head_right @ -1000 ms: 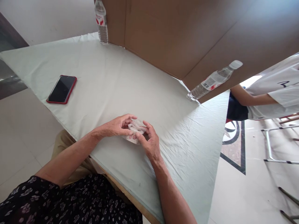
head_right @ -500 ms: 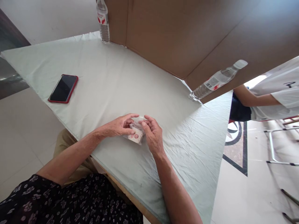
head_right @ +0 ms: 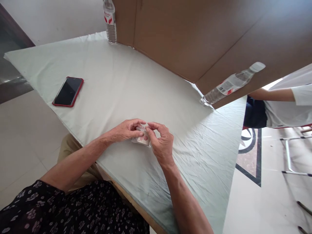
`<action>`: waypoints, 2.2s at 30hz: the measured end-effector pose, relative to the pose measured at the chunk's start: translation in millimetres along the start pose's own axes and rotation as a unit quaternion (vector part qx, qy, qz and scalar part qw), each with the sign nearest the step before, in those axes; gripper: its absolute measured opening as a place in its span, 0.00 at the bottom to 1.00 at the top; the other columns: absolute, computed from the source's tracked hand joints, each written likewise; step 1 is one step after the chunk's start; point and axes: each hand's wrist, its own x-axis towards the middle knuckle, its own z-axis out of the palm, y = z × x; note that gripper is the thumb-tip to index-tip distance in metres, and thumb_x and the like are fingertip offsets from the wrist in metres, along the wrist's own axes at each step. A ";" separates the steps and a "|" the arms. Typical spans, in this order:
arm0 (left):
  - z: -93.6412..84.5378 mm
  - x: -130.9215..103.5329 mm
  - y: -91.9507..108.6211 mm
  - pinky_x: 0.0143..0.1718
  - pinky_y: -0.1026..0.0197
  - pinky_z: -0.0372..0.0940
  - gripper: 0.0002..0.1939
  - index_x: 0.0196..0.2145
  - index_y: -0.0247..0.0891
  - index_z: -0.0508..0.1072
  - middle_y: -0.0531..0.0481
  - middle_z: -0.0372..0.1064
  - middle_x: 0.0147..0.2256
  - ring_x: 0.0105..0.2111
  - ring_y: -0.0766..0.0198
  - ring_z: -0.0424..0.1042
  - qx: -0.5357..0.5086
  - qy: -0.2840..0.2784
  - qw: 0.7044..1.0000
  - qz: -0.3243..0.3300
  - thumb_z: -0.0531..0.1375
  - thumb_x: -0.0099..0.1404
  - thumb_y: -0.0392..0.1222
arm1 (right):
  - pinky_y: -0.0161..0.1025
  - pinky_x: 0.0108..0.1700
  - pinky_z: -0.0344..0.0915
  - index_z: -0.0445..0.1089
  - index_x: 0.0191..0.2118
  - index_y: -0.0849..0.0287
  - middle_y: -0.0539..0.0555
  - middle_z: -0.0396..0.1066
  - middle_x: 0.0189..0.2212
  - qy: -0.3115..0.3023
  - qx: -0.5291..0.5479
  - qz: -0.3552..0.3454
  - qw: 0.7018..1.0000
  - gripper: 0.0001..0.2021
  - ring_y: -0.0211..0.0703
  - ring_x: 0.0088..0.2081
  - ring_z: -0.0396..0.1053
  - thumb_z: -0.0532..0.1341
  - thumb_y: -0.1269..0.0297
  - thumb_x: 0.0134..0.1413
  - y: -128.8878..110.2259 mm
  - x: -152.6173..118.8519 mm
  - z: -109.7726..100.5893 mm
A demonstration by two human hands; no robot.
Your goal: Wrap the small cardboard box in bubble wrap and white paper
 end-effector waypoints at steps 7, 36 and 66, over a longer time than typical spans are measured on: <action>1.4 -0.5 2.1 0.38 0.62 0.63 0.21 0.47 0.32 0.73 0.47 0.73 0.37 0.36 0.63 0.70 0.008 0.012 1.000 0.007 0.60 0.63 0.51 | 0.46 0.46 0.69 0.76 0.41 0.52 0.51 0.79 0.35 0.047 -0.098 -0.139 0.984 0.05 0.46 0.41 0.75 0.63 0.64 0.61 9.8 -14.4 5.2; 2.1 -2.7 1.9 0.42 0.60 0.66 0.22 0.56 0.34 0.69 0.43 0.73 0.49 0.44 0.60 0.73 0.000 0.024 1.000 -0.005 0.58 0.66 0.42 | 0.59 0.58 0.63 0.54 0.66 0.49 0.60 0.69 0.57 -0.112 -0.129 -0.168 0.971 0.37 0.59 0.59 0.66 0.67 0.54 0.54 35.9 -20.4 -7.7; -3.3 -1.9 0.6 0.52 0.56 0.65 0.22 0.55 0.32 0.69 0.42 0.74 0.48 0.48 0.58 0.72 0.018 0.168 0.985 0.027 0.57 0.65 0.43 | 0.54 0.50 0.68 0.61 0.61 0.53 0.59 0.75 0.48 -0.063 -0.149 -0.150 0.975 0.29 0.56 0.48 0.72 0.64 0.51 0.57 51.3 -24.6 -2.0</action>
